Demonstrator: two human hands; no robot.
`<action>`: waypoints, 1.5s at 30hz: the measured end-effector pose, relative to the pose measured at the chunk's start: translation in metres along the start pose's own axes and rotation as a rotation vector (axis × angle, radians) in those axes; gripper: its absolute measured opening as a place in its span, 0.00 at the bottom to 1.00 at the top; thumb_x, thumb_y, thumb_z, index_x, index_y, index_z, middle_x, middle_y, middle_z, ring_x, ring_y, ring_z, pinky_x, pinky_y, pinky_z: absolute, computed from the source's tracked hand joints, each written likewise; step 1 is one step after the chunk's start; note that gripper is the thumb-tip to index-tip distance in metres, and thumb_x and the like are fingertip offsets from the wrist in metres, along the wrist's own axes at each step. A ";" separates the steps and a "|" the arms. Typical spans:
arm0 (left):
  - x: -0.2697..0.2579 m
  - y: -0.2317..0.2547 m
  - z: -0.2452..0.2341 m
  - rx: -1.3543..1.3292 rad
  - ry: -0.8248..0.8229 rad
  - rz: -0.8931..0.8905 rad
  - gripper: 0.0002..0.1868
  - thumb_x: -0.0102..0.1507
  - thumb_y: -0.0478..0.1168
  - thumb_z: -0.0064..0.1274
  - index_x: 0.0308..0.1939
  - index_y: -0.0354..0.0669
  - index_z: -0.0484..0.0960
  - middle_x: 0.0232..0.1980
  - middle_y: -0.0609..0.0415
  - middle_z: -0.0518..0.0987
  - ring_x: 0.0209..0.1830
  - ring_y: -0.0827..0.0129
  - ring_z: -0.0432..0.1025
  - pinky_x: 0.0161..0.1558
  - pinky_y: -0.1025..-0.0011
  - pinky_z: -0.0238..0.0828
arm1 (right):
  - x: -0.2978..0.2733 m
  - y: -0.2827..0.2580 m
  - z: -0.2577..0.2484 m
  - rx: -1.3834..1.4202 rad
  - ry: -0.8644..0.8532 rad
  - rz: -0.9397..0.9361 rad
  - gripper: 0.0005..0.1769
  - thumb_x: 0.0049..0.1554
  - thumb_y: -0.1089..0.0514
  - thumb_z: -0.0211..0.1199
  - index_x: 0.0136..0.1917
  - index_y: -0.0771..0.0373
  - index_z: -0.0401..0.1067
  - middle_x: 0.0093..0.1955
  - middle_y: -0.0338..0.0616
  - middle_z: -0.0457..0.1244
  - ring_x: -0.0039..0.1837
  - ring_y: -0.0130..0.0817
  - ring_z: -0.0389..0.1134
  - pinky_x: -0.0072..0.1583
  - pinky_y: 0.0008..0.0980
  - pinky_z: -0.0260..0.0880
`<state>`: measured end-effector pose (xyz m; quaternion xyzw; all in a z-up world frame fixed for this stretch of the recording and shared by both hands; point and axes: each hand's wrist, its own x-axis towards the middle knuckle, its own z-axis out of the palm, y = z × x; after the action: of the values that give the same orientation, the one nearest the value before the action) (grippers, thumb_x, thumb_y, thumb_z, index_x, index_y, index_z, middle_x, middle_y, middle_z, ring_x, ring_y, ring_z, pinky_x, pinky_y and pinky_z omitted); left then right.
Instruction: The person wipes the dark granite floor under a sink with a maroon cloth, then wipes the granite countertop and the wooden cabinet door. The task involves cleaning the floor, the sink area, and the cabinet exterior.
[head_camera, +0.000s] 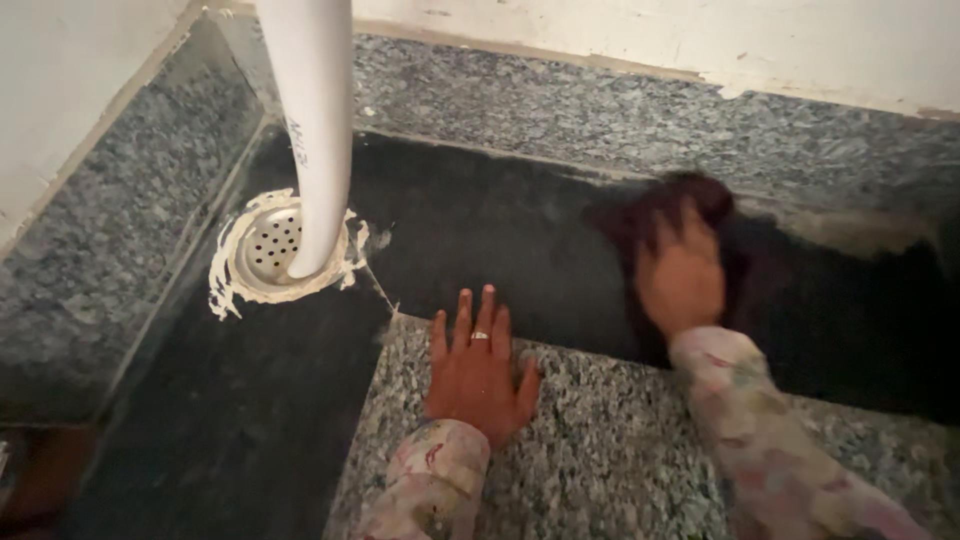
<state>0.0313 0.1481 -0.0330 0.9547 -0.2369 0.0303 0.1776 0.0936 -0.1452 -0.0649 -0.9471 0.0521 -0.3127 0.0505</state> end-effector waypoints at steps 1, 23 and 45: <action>0.000 0.000 0.001 0.009 0.026 0.006 0.40 0.65 0.58 0.40 0.72 0.30 0.61 0.80 0.38 0.51 0.80 0.43 0.39 0.73 0.42 0.30 | 0.009 -0.017 0.005 0.036 -0.014 -0.045 0.27 0.58 0.52 0.64 0.68 0.64 0.73 0.75 0.65 0.58 0.69 0.63 0.62 0.70 0.51 0.62; -0.002 0.001 0.000 0.037 0.036 -0.021 0.38 0.66 0.60 0.39 0.71 0.35 0.64 0.81 0.44 0.51 0.81 0.48 0.41 0.75 0.45 0.32 | -0.047 0.045 -0.054 0.089 -0.118 -0.045 0.26 0.61 0.51 0.63 0.71 0.56 0.71 0.75 0.61 0.59 0.73 0.58 0.62 0.71 0.47 0.62; 0.006 0.007 -0.016 0.004 -0.132 -0.053 0.42 0.67 0.64 0.37 0.72 0.32 0.61 0.82 0.43 0.46 0.82 0.46 0.35 0.74 0.43 0.27 | 0.028 0.056 0.002 0.138 0.047 0.225 0.25 0.54 0.53 0.69 0.64 0.60 0.77 0.69 0.62 0.60 0.69 0.62 0.62 0.69 0.53 0.64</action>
<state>0.0335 0.1451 -0.0151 0.9610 -0.2225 -0.0369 0.1602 0.1132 -0.2044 -0.0577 -0.9219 0.1377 -0.3302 0.1490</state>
